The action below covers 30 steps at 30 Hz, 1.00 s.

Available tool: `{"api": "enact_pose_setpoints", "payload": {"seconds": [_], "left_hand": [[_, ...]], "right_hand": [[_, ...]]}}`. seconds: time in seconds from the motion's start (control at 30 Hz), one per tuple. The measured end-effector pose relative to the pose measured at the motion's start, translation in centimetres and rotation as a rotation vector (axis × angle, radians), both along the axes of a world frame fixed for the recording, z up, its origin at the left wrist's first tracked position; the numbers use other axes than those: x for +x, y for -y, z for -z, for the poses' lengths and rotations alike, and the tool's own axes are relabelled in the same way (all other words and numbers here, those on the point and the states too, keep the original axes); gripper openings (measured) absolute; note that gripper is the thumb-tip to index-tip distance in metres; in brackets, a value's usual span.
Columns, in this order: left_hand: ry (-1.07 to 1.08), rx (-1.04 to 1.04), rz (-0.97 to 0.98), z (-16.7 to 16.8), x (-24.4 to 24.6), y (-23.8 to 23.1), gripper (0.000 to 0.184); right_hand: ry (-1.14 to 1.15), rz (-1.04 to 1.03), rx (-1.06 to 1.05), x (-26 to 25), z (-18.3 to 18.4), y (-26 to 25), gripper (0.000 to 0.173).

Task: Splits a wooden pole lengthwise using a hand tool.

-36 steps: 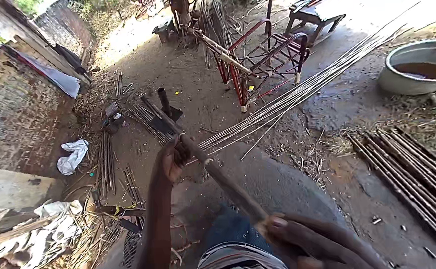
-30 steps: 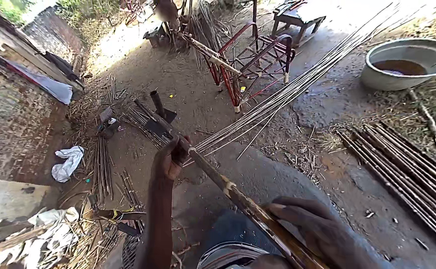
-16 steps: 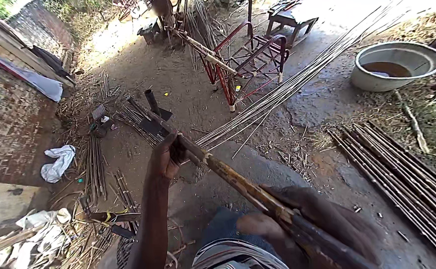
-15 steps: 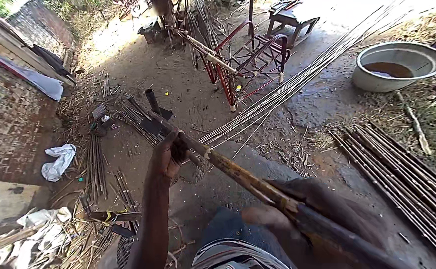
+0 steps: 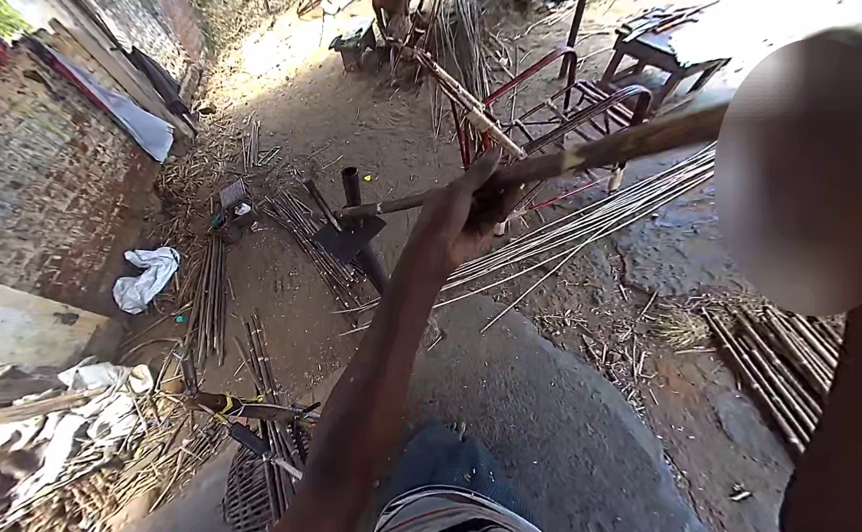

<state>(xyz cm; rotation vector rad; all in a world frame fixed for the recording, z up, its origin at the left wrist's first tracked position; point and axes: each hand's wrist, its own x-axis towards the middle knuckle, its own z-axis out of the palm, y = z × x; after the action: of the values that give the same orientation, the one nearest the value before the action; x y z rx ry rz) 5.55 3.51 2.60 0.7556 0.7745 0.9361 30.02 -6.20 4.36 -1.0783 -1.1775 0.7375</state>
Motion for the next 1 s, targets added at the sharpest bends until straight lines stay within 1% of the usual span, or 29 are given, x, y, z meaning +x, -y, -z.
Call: {"api": "enact_pose_setpoints", "payload": {"seconds": [0.03, 0.07, 0.1, 0.13, 0.17, 0.2, 0.23, 0.3, 0.33, 0.4, 0.47, 0.53, 0.6, 0.7, 0.77, 0.83, 0.87, 0.93, 0.97, 1.0], "left_hand": [[0.010, 0.015, 0.020, 0.4, -2.3, 1.4, 0.028], [-0.002, 0.011, 0.001, 1.2, -4.5, 2.9, 0.027], [-0.025, -0.014, -0.059, 2.2, -6.6, 4.5, 0.025], [-0.040, -0.036, -0.103, 3.2, -8.4, 5.4, 0.023], [-0.028, -0.055, -0.129, 4.3, -10.2, 6.0, 0.024], [-0.027, -0.071, -0.147, 5.2, -11.9, 6.8, 0.026], [-0.049, -0.071, -0.142, 5.7, -12.9, 7.6, 0.029], [-0.091, -0.050, -0.076, 5.6, -13.4, 8.9, 0.035], [-0.094, -0.029, -0.053, 5.5, -13.1, 9.3, 0.035], [-0.103, -0.007, -0.096, 5.3, -12.9, 9.5, 0.031], [-0.068, 0.000, -0.118, 5.5, -13.6, 8.9, 0.029], [-0.037, -0.005, -0.103, 5.8, -13.9, 8.5, 0.029], [-0.035, -0.035, -0.096, 5.8, -13.6, 8.5, 0.031], [-0.081, -0.088, -0.058, 4.6, -12.5, 8.3, 0.038], [-0.089, -0.072, 0.012, 3.5, -11.3, 7.8, 0.041], [-0.083, -0.040, 0.073, 2.0, -9.3, 6.7, 0.041], [-0.076, -0.012, 0.102, 1.4, -8.0, 5.7, 0.042], [-0.107, 0.030, 0.103, 0.5, -4.8, 3.1, 0.037], [-0.120, 0.014, 0.047, 0.2, -2.8, 1.6, 0.034], [-0.127, -0.009, -0.009, -0.1, -0.9, 0.0, 0.032]], "right_hand": [[0.065, 0.014, 0.080, -3.0, 0.1, 4.0, 0.013], [0.107, 0.025, 0.126, -6.1, 0.7, 8.6, 0.031], [0.120, 0.041, 0.135, -8.6, 1.6, 12.9, 0.045], [0.116, 0.067, 0.143, -10.7, 2.3, 16.0, 0.046], [0.130, 0.075, 0.155, -12.4, 2.9, 18.0, 0.040], [0.184, 0.083, 0.161, -14.0, 3.8, 19.0, 0.036], [0.243, 0.116, 0.193, -15.4, 4.9, 18.9, 0.035], [0.327, 0.114, 0.246, -17.0, 6.5, 17.6, 0.037], [0.340, 0.089, 0.245, -17.2, 6.7, 17.2, 0.043], [0.311, 0.054, 0.232, -17.3, 6.1, 17.9, 0.049], [0.308, 0.048, 0.237, -16.9, 5.5, 19.5, 0.047], [0.313, 0.114, 0.285, -16.8, 5.7, 20.2, 0.042], [0.352, 0.223, 0.332, -16.7, 5.9, 19.7, 0.040], [0.436, 0.329, 0.321, -15.7, 4.7, 18.1, 0.039], [0.431, 0.361, 0.265, -14.4, 3.2, 17.1, 0.042], [0.399, 0.312, 0.187, -11.7, 1.7, 15.3, 0.038], [0.352, 0.274, 0.149, -9.7, 1.3, 13.7, 0.033], [0.183, 0.192, 0.094, -5.0, 0.7, 8.3, 0.016], [0.092, 0.147, 0.065, -2.4, 0.6, 4.8, 0.015], [0.020, 0.082, 0.052, 1.1, 1.4, 0.7, 0.021]]}}
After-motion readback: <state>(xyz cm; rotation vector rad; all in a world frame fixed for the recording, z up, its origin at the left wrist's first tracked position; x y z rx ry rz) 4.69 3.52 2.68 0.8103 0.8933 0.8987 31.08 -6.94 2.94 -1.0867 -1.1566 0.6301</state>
